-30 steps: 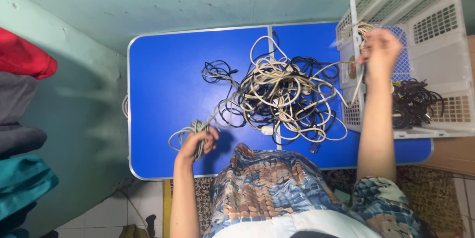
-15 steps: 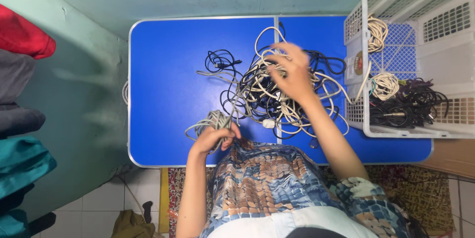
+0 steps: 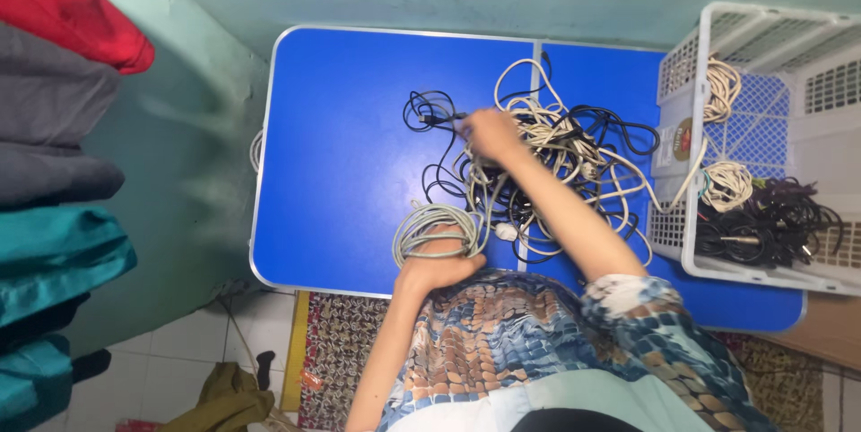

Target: The person untangles a pile of black and white cables on a blue table, coils them by hand, and places the organized bundles into a white plastic basket. The person repeatedly picks up tangled sections, separates them, and coils them before moving them to the basket.

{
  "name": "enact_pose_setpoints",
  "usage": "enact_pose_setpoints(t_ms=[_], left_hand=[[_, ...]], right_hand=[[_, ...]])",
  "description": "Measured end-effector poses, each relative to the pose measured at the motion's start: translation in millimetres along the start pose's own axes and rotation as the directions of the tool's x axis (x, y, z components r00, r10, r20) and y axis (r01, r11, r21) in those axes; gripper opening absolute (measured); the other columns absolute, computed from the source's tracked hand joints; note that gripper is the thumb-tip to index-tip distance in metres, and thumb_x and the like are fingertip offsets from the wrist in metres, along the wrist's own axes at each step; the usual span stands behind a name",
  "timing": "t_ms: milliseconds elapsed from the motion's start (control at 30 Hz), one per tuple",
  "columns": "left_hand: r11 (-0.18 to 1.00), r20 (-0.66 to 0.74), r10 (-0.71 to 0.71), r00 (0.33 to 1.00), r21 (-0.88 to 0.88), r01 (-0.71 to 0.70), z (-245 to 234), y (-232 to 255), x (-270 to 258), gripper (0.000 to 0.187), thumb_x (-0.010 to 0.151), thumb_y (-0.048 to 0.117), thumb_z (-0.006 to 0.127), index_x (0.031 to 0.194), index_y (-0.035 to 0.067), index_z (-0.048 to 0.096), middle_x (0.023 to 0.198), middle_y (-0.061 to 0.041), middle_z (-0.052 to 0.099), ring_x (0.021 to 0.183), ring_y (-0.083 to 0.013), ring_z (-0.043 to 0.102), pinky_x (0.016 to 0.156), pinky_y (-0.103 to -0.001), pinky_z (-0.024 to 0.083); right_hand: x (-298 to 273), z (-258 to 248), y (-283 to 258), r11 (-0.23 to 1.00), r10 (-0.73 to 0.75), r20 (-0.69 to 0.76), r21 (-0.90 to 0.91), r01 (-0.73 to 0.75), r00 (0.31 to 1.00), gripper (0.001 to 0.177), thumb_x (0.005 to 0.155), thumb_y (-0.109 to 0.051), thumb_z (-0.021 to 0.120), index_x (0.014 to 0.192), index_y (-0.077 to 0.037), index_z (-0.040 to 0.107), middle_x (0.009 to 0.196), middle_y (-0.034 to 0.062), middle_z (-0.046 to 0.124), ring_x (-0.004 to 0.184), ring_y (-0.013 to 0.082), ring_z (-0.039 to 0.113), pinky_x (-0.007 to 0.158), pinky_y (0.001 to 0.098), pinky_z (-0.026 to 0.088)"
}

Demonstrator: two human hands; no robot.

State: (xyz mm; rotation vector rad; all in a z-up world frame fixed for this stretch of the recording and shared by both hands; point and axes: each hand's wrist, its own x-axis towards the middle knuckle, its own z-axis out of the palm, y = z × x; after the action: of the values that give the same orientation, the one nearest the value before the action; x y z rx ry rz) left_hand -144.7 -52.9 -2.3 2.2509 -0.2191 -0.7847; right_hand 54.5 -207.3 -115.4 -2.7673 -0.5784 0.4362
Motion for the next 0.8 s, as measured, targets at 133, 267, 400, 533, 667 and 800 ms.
enact_pose_setpoints(t_ms=[133,267,400,533,667,800], left_hand=[[0.992,-0.042,-0.074,0.996,0.104,0.078,13,-52,-1,0.026,0.080,0.029,0.067,0.095,0.008,0.072,0.094,-0.016,0.071,0.087,-0.0304,0.064,0.082,-0.049,0.052],[0.952,-0.329,-0.302,0.895,-0.150,0.267,5,-128,2,0.031,0.094,0.035,0.060,0.088,0.006,0.072,0.088,-0.009,0.072,0.082,-0.0236,0.067,0.076,-0.043,0.054],[0.942,-0.581,-0.301,0.756,-0.060,0.329,-24,-151,13,0.025,0.081,0.028,0.069,0.081,0.004,0.076,0.078,-0.020,0.072,0.073,-0.0374,0.070,0.071,-0.048,0.057],[0.945,-0.619,-0.290,0.730,-0.064,0.321,-37,-154,31,0.026,0.078,0.028,0.070,0.082,0.002,0.076,0.082,-0.025,0.072,0.079,-0.0449,0.070,0.073,-0.053,0.057],[0.961,-0.659,-0.216,0.720,-0.011,0.277,-40,-168,60,0.027,0.078,0.027,0.071,0.079,0.000,0.073,0.079,-0.023,0.071,0.074,-0.0417,0.069,0.069,-0.051,0.055],[0.931,-0.355,-0.364,0.861,-0.132,0.339,-55,-183,70,0.041,0.088,0.039,0.069,0.071,0.003,0.073,0.065,-0.015,0.069,0.062,-0.0286,0.066,0.061,-0.041,0.049]], right_hand=[[1,-62,102,0.926,0.076,-0.596,0.340,0.166,0.799,0.018,0.083,0.001,0.077,0.092,-0.012,0.084,0.092,0.0119,0.078,0.087,0.0250,0.074,0.081,0.0364,0.058],[-43,-128,154,0.552,0.506,-0.417,0.829,0.088,0.755,0.017,0.093,0.001,0.077,0.108,-0.006,0.081,0.082,-0.0003,0.073,0.060,0.0028,0.059,0.054,0.0187,0.045],[-85,-163,184,0.347,0.600,-0.468,0.883,0.316,0.649,0.023,0.096,0.000,0.080,0.119,-0.004,0.078,0.088,0.0011,0.072,0.059,0.0045,0.057,0.047,0.0201,0.041],[-124,-207,239,0.171,0.615,-0.502,0.838,0.518,0.608,0.028,0.105,0.002,0.073,0.134,0.002,0.072,0.099,0.0078,0.072,0.066,0.0101,0.058,0.052,0.0227,0.039],[-143,-214,271,-0.108,0.661,-0.428,0.759,0.642,0.617,0.037,0.108,0.006,0.071,0.144,-0.004,0.062,0.102,0.0102,0.070,0.070,0.0120,0.060,0.053,0.0224,0.043],[-132,-153,274,0.028,0.706,-0.347,0.885,0.466,0.617,0.037,0.107,0.001,0.068,0.143,-0.003,0.062,0.103,0.0071,0.072,0.075,0.0109,0.066,0.060,0.0233,0.052]])
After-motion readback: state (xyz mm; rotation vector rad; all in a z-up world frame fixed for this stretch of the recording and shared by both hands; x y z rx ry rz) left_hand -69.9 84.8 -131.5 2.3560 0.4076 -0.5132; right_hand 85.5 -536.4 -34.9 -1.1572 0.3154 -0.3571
